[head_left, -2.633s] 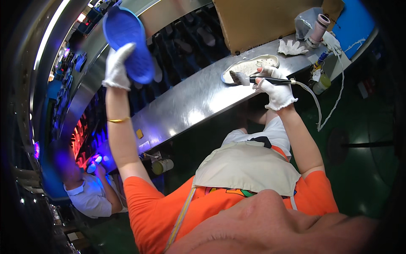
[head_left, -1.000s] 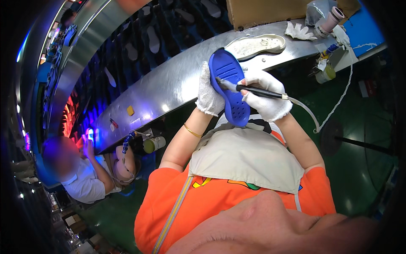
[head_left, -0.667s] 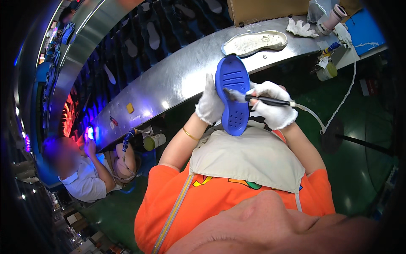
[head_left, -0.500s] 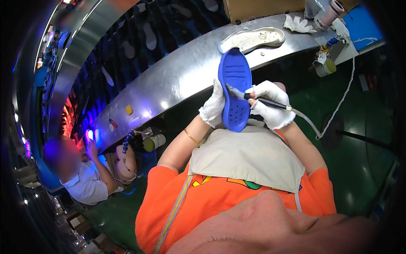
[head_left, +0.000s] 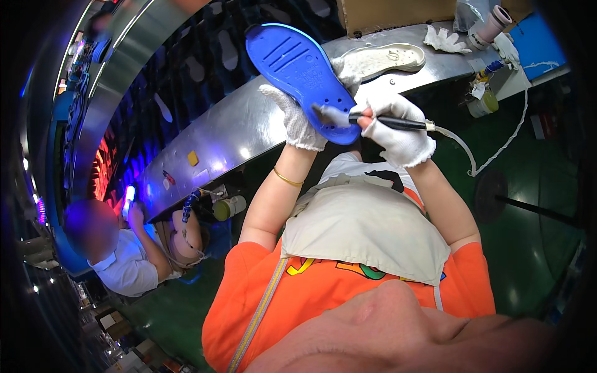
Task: The person repeatedly picks up blue slippers from a metal counter and scrubs their soles with a brush. The person handles the slippers one at a time, scrubbing the bottom surface and then placing them back on the counter.
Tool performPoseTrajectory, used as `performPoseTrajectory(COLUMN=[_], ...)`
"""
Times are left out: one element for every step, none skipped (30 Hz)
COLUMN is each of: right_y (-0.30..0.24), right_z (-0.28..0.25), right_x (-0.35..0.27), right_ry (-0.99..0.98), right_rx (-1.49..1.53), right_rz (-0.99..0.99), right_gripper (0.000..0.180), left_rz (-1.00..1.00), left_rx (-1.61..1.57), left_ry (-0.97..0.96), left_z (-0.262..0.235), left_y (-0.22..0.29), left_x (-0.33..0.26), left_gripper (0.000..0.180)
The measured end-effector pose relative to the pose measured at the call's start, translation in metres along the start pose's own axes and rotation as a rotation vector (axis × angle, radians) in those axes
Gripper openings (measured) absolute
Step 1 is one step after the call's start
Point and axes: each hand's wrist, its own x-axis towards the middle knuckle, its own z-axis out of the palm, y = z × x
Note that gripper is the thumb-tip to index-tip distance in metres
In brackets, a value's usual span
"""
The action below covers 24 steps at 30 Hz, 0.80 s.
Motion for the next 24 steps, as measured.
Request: performPoseTrajectory(right_y=[0.004,0.009,0.007,0.004,-0.002,0.000,0.002,0.005,0.008,0.008,0.004,-0.001,-0.008,-0.011,-0.018,-0.023,-0.022,-0.018,-0.009,-0.007,-0.010,-0.014,-0.015,-0.017], right_z=[0.002,0.004,0.007,0.009,0.010,0.003,0.002,0.001,-0.001,-0.003,-0.005,-0.006,-0.006,-0.007,-0.006,-0.006,-0.010,-0.017,-0.024,-0.028,-0.028,-0.027,-0.023,-0.017], right_x=[0.000,0.000,0.001,0.001,0.000,0.002,0.004,0.005,0.007,0.008,0.009,0.010,0.009,0.013,0.017,0.019,0.020,0.021,0.022,0.021,0.021,0.020,0.019,0.020], right_ry=[0.017,0.034,0.014,-0.006,-0.009,-0.053,0.021,0.096,0.096,0.041,-0.013,-0.069,-0.088,-0.140,-0.155,-0.171,-0.218,-0.263,-0.348,-0.358,-0.338,-0.319,-0.300,-0.278], right_rx=[-0.005,-0.010,-0.023,-0.036,-0.070,0.080,0.197,0.314,0.296,0.228,0.160,0.093,0.119,0.008,-0.037,-0.083,-0.060,-0.037,0.008,0.042,0.059,0.075,0.013,-0.049], right_rz=[-0.029,-0.058,-0.054,-0.050,0.091,0.216,0.244,0.271,0.194,0.196,0.197,0.200,0.340,0.363,0.468,0.573,0.587,0.600,0.558,0.535,0.517,0.499,0.416,0.332], right_gripper=[0.009,0.009,0.009,0.010,0.010,0.011,0.012,0.012,0.011,0.011,0.010,0.010,0.011,0.018,0.018,0.017,0.016,0.015,0.012,0.012,0.011,0.010,0.009,0.008], left_rz=[0.036,0.051,0.067,0.063,0.059,0.063,0.066,0.070,0.057,0.026,-0.005,-0.035,-0.003,-0.040,-0.073,-0.107,-0.114,-0.143,-0.171,-0.199,-0.242,-0.268,-0.294,-0.322], left_rx=[0.082,0.111,0.142,0.120,0.098,0.143,0.189,0.234,0.297,0.302,0.307,0.312,0.552,0.590,0.627,0.665,0.704,0.740,0.776,0.812,0.789,0.772,0.755,0.737], left_ry=[0.076,0.095,0.115,0.079,0.042,0.045,0.049,0.052,0.024,0.001,-0.023,-0.045,0.026,-0.010,-0.045,-0.081,-0.029,-0.041,-0.053,-0.064,-0.037,-0.042,-0.047,-0.053], left_z=[0.007,0.008,0.009,0.008,0.007,0.006,0.006,0.008,0.017,0.017,0.015,0.015,0.026,0.022,0.018,0.014,0.012,0.012,0.012,0.012,0.009,0.004,-0.001,-0.004], left_y=[0.002,0.005,0.007,0.012,0.016,0.018,0.019,0.021,0.024,0.026,0.027,0.028,0.031,0.036,0.041,0.044,0.043,0.043,0.043,0.044,0.045,0.046,0.047,0.048], left_x=[0.003,0.004,0.006,0.007,0.007,0.009,0.011,0.012,0.010,0.012,0.014,0.015,0.014,0.014,0.017,0.020,0.021,0.022,0.023,0.025,0.024,0.025,0.026,0.029], left_gripper=[0.106,0.108,0.110,0.111,0.112,0.113,0.113,0.114,0.117,0.117,0.118,0.118,0.120,0.120,0.121,0.121,0.121,0.121,0.120,0.120,0.118,0.113,0.108,0.103])
